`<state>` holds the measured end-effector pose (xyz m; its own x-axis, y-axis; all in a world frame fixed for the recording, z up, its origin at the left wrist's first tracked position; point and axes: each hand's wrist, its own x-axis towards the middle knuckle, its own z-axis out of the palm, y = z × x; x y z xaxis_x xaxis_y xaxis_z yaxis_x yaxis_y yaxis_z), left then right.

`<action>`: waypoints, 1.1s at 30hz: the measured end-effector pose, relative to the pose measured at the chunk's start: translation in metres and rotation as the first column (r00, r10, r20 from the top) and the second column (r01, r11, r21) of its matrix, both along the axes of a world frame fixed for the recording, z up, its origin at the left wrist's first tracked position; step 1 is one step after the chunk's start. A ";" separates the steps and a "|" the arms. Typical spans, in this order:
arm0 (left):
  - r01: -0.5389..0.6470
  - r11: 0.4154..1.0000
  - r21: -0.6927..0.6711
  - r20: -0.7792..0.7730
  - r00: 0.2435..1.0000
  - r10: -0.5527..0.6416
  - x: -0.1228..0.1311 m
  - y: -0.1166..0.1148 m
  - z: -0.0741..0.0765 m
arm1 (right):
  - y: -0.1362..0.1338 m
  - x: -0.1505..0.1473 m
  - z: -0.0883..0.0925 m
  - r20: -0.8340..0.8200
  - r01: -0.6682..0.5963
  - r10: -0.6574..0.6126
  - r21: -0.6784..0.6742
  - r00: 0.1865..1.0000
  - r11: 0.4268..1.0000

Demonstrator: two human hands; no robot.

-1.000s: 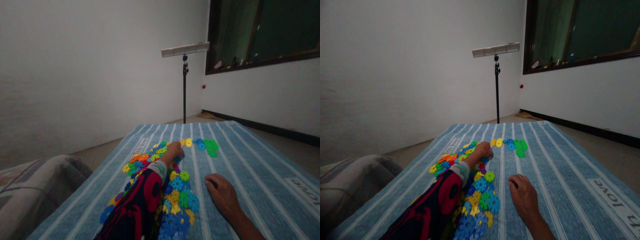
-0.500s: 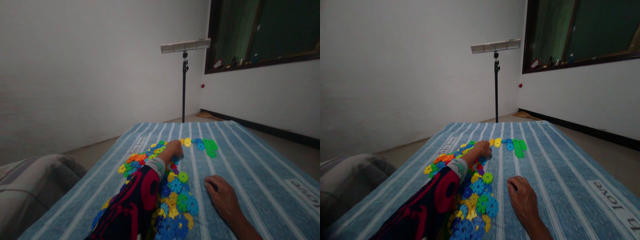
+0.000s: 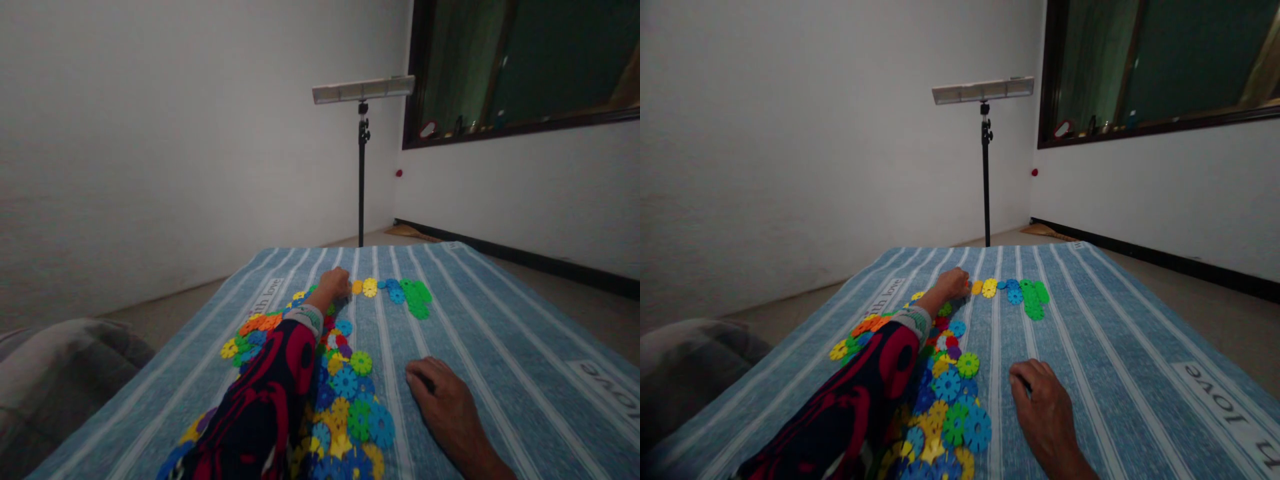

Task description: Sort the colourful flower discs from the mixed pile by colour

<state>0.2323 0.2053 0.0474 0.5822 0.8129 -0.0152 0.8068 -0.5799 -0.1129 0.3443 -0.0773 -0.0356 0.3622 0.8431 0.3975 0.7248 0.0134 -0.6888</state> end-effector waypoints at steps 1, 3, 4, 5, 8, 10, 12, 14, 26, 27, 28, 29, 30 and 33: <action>0.014 1.000 0.000 0.007 1.000 -0.014 0.000 0.002 0.000 | 0.000 0.000 0.000 -0.002 0.002 -0.002 -0.002 1.000 1.000; 0.037 0.999 -0.015 0.015 0.999 -0.037 0.001 0.006 -0.001 | 0.000 0.000 -0.001 -0.012 0.002 -0.002 -0.003 1.000 1.000; 0.045 0.999 -0.026 0.018 0.999 -0.045 0.002 0.009 -0.001 | 0.000 0.000 -0.001 -0.019 0.001 -0.001 -0.002 1.000 1.000; 0.052 0.998 -0.036 0.023 0.998 -0.051 0.002 0.011 -0.001 | -0.001 0.000 -0.001 -0.027 0.000 0.000 0.001 1.000 1.000; 0.058 0.997 -0.058 0.043 0.998 -0.055 0.002 0.018 -0.001 | -0.001 0.000 -0.001 -0.053 -0.001 0.002 0.006 0.999 1.000; 0.049 0.996 -0.069 0.058 0.997 -0.045 0.001 0.022 -0.001 | -0.002 0.000 0.000 -0.064 0.003 -0.003 0.003 0.998 1.000; 0.037 0.996 -0.080 0.070 0.997 -0.031 -0.001 0.024 -0.001 | -0.002 0.000 0.000 -0.069 0.004 -0.004 -0.005 0.998 1.000; 0.025 0.996 -0.088 0.077 0.997 -0.018 -0.002 0.025 -0.001 | -0.002 0.000 0.001 -0.067 -0.001 0.001 -0.009 0.998 1.000; -0.001 0.981 -0.195 0.003 1.000 0.002 0.006 0.022 -0.005 | -0.002 0.000 0.001 -0.047 -0.009 0.007 -0.023 0.999 1.000; -0.002 0.980 -0.201 0.006 1.000 0.004 0.005 0.021 -0.005 | -0.002 0.000 0.002 -0.046 -0.005 0.004 -0.021 0.999 1.000; -0.002 0.979 -0.206 0.011 1.000 0.005 0.005 0.021 -0.004 | -0.002 0.000 0.002 -0.045 -0.004 0.003 -0.019 0.999 1.000; -0.002 0.978 -0.208 0.018 1.000 0.006 0.005 0.020 -0.004 | -0.002 0.000 0.002 -0.044 -0.003 0.003 -0.016 0.999 1.000; -0.002 0.978 -0.208 0.028 1.000 0.008 0.004 0.019 -0.004 | -0.002 0.000 0.002 -0.042 -0.001 0.000 -0.012 0.999 1.000; -0.003 0.980 -0.199 0.066 0.998 0.016 0.002 0.018 -0.005 | -0.002 0.000 0.001 -0.029 0.003 -0.003 0.003 1.000 1.000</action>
